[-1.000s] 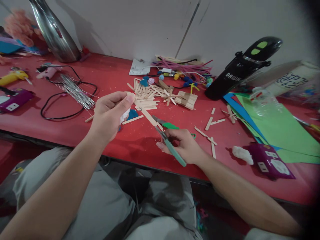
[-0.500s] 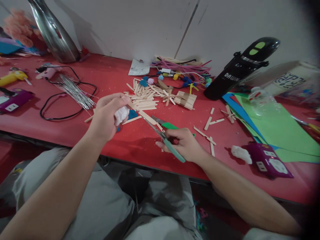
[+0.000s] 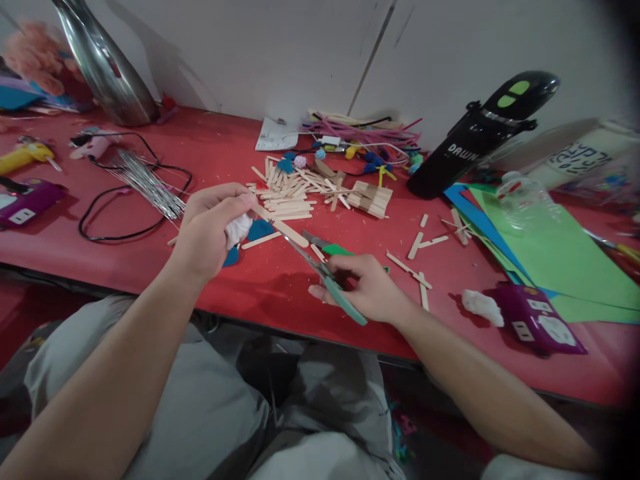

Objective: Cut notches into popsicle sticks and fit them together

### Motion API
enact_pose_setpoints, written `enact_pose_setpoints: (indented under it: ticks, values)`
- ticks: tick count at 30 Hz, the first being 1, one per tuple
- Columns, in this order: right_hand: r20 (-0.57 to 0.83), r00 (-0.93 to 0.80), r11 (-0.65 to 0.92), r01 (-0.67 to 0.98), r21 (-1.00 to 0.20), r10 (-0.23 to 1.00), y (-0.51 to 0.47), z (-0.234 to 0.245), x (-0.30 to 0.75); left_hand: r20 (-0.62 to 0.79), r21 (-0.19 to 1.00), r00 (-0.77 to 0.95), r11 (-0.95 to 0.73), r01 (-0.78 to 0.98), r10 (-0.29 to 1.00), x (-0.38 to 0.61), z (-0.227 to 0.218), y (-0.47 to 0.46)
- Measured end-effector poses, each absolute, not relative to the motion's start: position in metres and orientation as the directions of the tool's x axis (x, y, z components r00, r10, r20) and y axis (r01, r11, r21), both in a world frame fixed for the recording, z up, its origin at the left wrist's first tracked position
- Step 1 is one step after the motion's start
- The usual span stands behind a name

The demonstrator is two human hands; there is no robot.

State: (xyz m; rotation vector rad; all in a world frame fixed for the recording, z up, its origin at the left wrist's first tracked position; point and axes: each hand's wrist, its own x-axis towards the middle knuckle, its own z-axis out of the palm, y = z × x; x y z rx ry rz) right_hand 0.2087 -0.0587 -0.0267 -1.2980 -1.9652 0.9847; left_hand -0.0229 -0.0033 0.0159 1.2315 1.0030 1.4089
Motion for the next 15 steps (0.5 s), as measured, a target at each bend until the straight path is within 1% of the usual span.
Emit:
enact_pose_setpoints:
  ticks: [6,10,11,13,15]
  values:
    - [0.058,-0.354,0.255,0.539,-0.803,0.933,-0.059,-0.021,0.212,0.186,0.961,-0.030,-0.189,-0.200,0.982,-0.020,0.014,-0.003]
    - [0.041,-0.387,0.304,0.651,-0.696,0.921,-0.057,-0.018,0.215,0.154,0.922,-0.138,-0.193,-0.335,0.978,-0.029,0.024,0.002]
    - [0.051,-0.368,0.304,0.675,-0.672,0.928,-0.055,-0.019,0.216,0.127,0.914,-0.167,-0.181,-0.363,0.978,-0.032,0.028,0.004]
    - [0.092,-0.281,0.269,0.698,-0.663,0.955,-0.051,-0.019,0.219,0.086,0.906,-0.244,-0.178,-0.384,0.966,-0.038,0.033,0.007]
    - [0.135,-0.162,0.210,0.708,-0.674,0.978,-0.044,-0.020,0.225,0.064,0.918,-0.249,-0.155,-0.365,0.966,-0.040,0.033,0.008]
